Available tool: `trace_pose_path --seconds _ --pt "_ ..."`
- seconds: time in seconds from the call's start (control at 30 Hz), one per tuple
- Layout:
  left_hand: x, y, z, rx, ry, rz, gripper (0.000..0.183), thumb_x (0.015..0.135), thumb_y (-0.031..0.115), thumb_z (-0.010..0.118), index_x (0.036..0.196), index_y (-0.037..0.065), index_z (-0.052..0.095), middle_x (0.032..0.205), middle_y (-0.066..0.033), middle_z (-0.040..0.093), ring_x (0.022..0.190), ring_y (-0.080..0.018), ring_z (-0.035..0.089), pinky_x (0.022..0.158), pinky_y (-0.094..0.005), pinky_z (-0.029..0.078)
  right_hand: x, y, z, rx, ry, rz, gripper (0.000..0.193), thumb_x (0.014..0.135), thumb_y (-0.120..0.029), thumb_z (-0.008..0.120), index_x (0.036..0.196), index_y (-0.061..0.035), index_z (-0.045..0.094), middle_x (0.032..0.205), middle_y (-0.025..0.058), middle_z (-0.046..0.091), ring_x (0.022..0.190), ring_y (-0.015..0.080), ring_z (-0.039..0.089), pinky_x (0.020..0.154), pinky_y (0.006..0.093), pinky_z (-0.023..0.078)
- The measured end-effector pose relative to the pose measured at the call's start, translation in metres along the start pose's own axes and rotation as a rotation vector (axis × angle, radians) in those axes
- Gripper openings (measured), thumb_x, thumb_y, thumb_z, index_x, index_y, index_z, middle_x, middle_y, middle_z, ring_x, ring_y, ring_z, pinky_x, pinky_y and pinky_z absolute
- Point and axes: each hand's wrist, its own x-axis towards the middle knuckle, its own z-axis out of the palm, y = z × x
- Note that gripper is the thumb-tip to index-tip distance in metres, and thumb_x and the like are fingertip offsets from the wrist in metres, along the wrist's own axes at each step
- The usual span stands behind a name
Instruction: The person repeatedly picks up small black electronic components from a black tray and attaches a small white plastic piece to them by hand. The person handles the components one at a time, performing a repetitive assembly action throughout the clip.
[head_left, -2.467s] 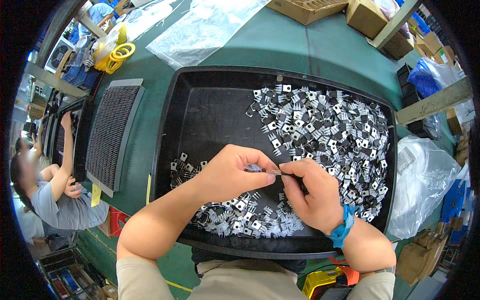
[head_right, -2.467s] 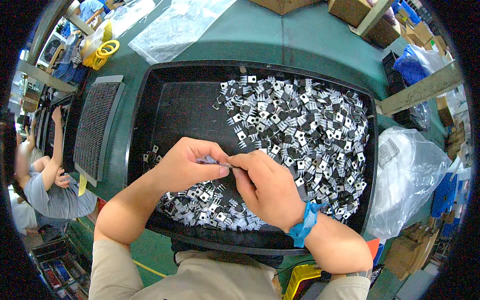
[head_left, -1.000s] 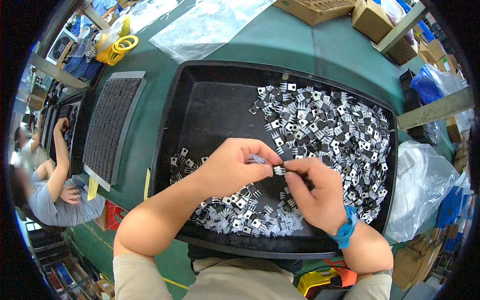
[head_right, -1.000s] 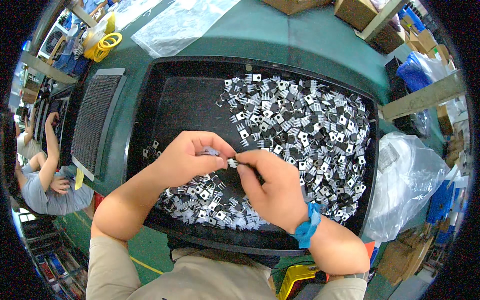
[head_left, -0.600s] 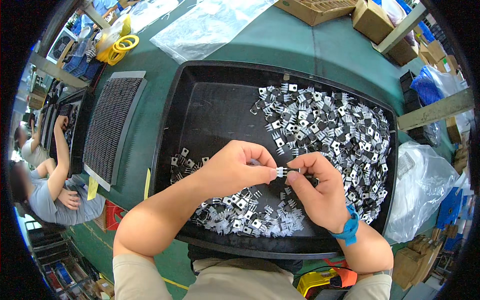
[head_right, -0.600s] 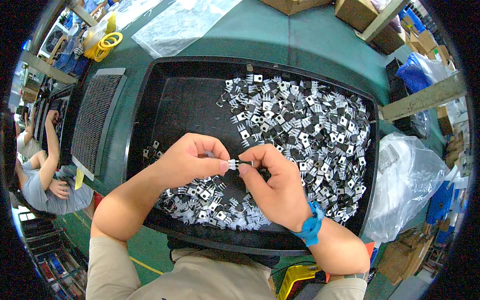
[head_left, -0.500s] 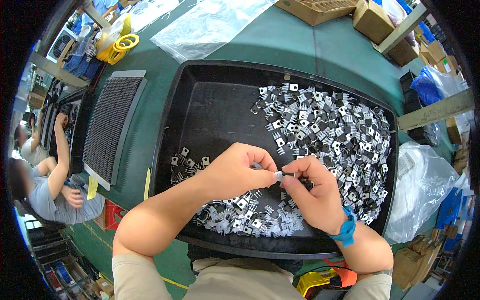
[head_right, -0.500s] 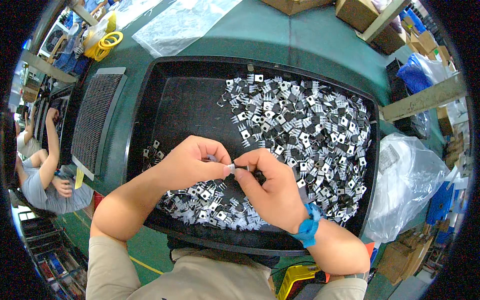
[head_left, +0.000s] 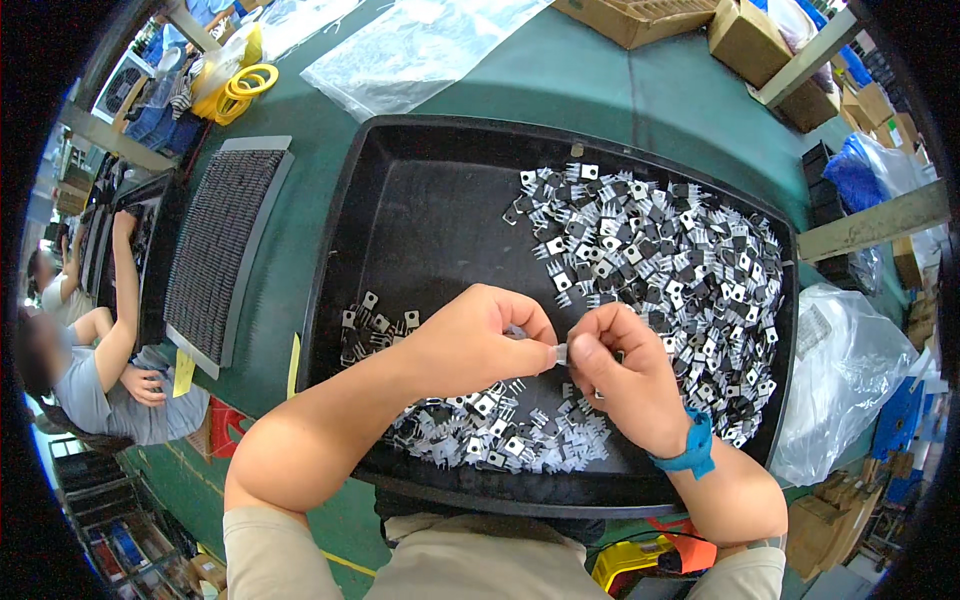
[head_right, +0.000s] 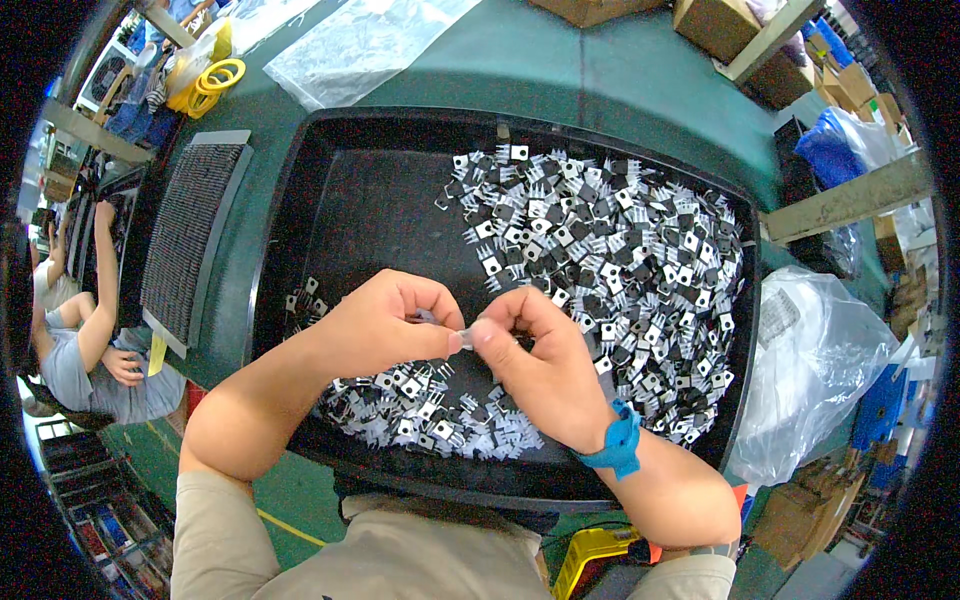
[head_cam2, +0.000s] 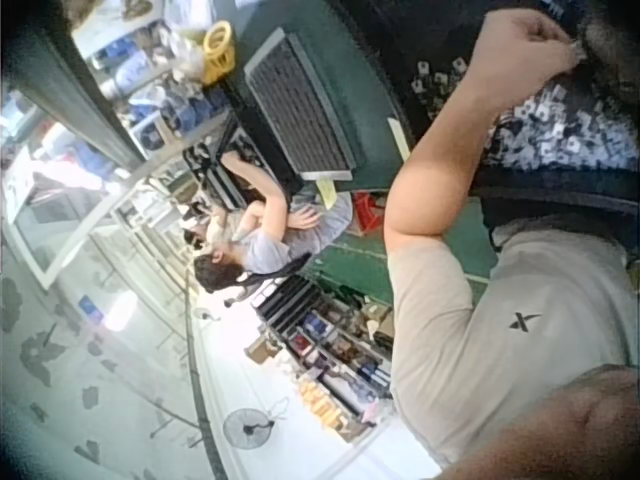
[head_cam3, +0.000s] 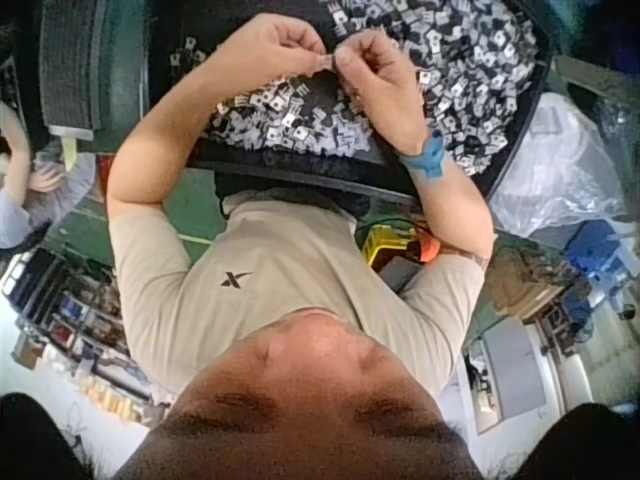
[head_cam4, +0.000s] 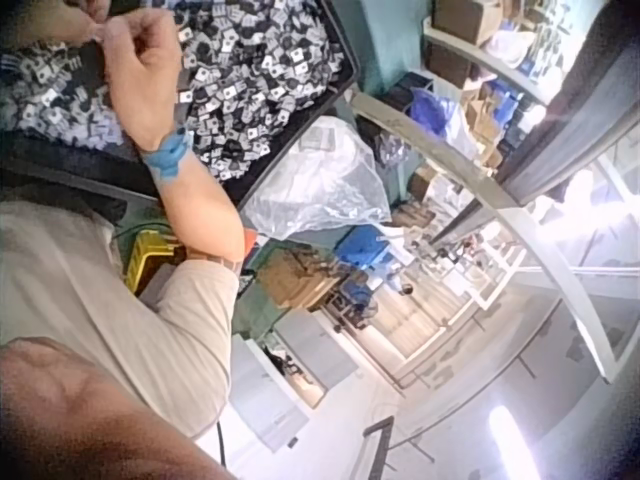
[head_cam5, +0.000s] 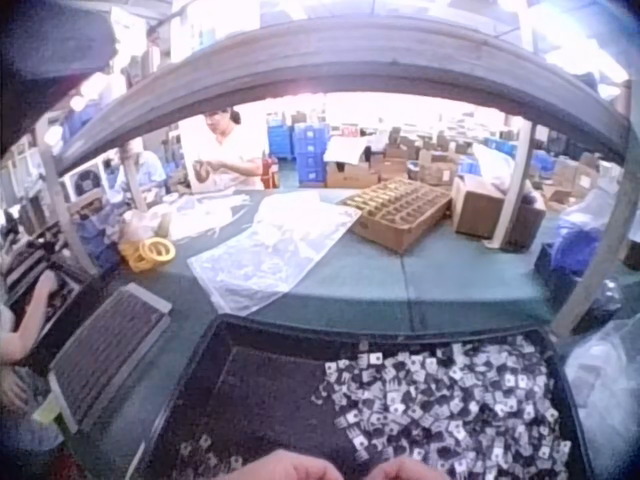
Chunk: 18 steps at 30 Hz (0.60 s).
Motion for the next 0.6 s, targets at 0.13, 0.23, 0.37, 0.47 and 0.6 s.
trace_pose_path --seconds 0.13,0.23,0.37,0.47,0.6 --pt "0.000 0.002 0.000 -0.083 -0.010 -0.021 0.012 0.083 0.011 0.063 0.090 0.001 0.066 0.072 0.0006 0.061 0.059 -0.0023 0.049 0.050 -0.0184 0.037 -0.002 -0.007 0.000 0.010 -0.013 0.148 0.012 0.089 -0.012 0.066 0.088 -0.0047 0.057 0.079 0.0019 0.061 0.060 0.0030 0.051 0.049 0.0176 0.038" --pt "0.001 0.001 -0.007 -0.255 0.021 -0.017 0.019 0.087 0.010 0.054 0.098 0.001 0.066 0.078 -0.0022 0.062 0.058 -0.0043 0.048 0.050 -0.0172 0.037 0.002 -0.010 0.005 0.043 0.027 0.052 0.008 0.088 -0.007 0.064 0.088 -0.0015 0.058 0.085 0.0067 0.065 0.061 0.0091 0.057 0.055 0.0251 0.046" --pt "0.003 0.003 -0.007 -0.318 0.079 0.037 0.022 0.090 0.007 0.051 0.107 0.001 0.064 0.083 -0.0044 0.063 0.059 -0.0039 0.048 0.048 -0.0171 0.036 0.000 0.004 -0.001 -0.584 -0.141 -0.283 0.006 0.084 -0.005 0.063 0.088 -0.0020 0.060 0.085 0.0093 0.064 0.064 0.0217 0.062 0.060 0.0341 0.050" --pt "0.002 0.003 -0.004 -0.355 0.095 0.111 0.027 0.092 0.009 0.055 0.118 0.001 0.057 0.086 -0.0068 0.065 0.058 -0.0039 0.046 0.048 -0.0174 0.035 -0.005 0.001 -0.002 -1.030 -0.348 -0.313 0.013 0.081 -0.016 0.064 0.085 -0.0038 0.061 0.081 0.0129 0.060 0.071 0.0340 0.063 0.063 0.0446 0.052" --pt "0.003 0.003 -0.004 -0.370 0.074 0.139 0.025 0.093 0.010 0.057 0.115 0.001 0.057 0.089 -0.0099 0.066 0.058 -0.0037 0.045 0.049 -0.0173 0.035 -0.017 0.004 0.003 -1.325 -0.502 -0.189 0.015 0.080 -0.017 0.064 0.086 -0.0041 0.062 0.087 0.0137 0.059 0.073 0.0336 0.065 0.062 0.0442 0.054"
